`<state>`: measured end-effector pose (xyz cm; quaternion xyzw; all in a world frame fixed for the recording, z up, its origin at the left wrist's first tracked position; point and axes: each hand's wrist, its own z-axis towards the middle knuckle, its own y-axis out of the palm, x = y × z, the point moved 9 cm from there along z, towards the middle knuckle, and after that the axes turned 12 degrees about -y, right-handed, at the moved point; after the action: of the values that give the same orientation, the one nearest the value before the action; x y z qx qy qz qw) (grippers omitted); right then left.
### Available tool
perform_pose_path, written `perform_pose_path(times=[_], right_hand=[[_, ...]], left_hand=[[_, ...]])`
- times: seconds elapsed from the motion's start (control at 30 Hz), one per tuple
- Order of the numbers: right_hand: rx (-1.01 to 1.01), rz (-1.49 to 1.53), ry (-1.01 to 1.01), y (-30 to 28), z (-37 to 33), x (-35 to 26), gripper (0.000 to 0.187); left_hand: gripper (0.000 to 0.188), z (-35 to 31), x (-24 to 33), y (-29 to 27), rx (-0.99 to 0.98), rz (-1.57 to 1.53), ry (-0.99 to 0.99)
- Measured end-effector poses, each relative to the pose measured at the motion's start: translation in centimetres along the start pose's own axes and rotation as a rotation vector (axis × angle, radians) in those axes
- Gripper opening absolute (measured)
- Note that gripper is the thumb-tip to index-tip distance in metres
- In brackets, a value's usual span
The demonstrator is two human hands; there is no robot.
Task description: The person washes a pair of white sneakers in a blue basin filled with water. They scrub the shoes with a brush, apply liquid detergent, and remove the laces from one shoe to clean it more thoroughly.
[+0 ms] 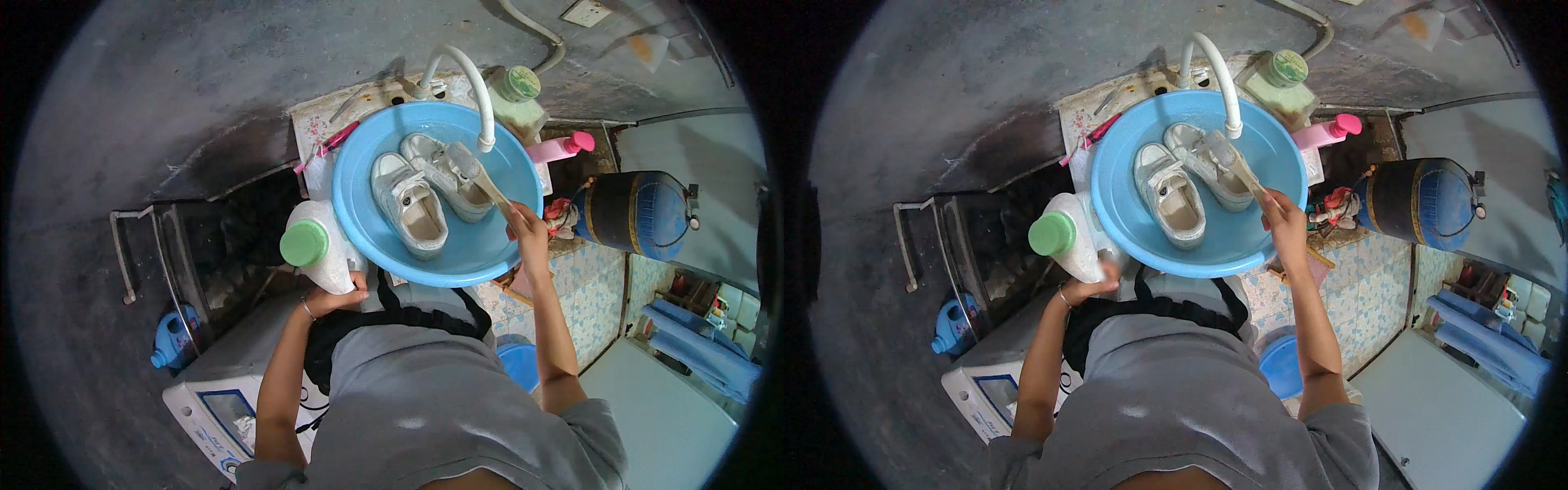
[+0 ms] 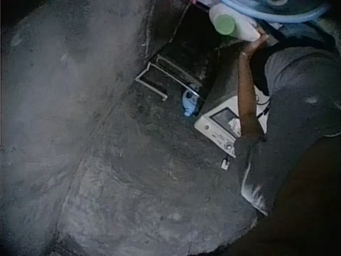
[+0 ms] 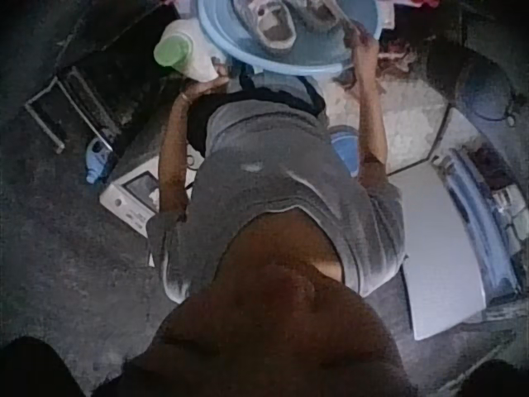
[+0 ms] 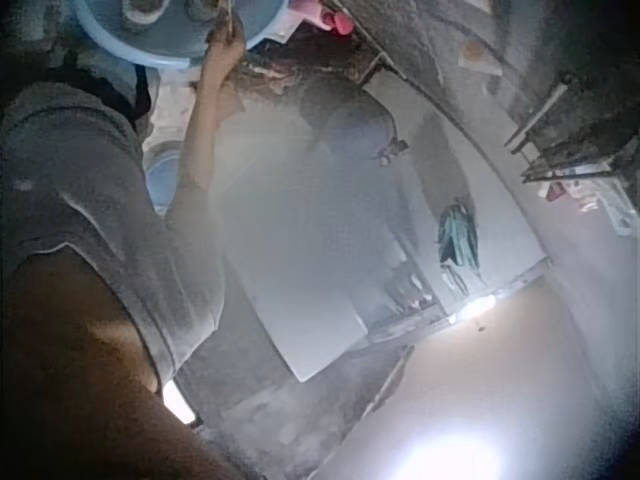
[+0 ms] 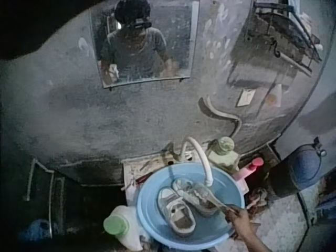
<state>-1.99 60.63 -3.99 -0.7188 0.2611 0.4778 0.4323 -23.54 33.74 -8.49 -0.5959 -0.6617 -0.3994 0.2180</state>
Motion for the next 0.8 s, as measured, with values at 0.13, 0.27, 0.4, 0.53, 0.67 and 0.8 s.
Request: perform_pose_path(times=[0.13,0.27,0.4,0.53,0.67,0.8], right_hand=[[0.011,-0.061,-0.009,0.1,0.0,0.9,0.035],[0.002,-0.155,-0.028,0.3,0.1,0.5,0.035],[0.014,-0.212,-0.043,0.3,0.2,1.1,0.033],[0.020,-0.353,-0.065,0.4,0.2,0.6,0.032],[0.028,-0.409,-0.063,0.4,0.2,0.5,0.032],[0.045,-0.439,-0.088,0.2,0.3,0.8,0.031]], left_hand=[[0.016,-0.1,0.2,-0.2,0.046,0.030,0.052],[0.017,-0.5,1.3,-0.5,0.120,0.038,0.070],[0.019,-0.6,1.3,-0.7,0.167,0.035,0.027],[0.025,-0.8,0.9,-1.1,0.222,0.140,0.088],[0.029,-1.6,1.1,-1.0,0.248,0.133,0.029],[0.042,-2.6,0.2,-1.4,0.346,0.274,-0.026]])
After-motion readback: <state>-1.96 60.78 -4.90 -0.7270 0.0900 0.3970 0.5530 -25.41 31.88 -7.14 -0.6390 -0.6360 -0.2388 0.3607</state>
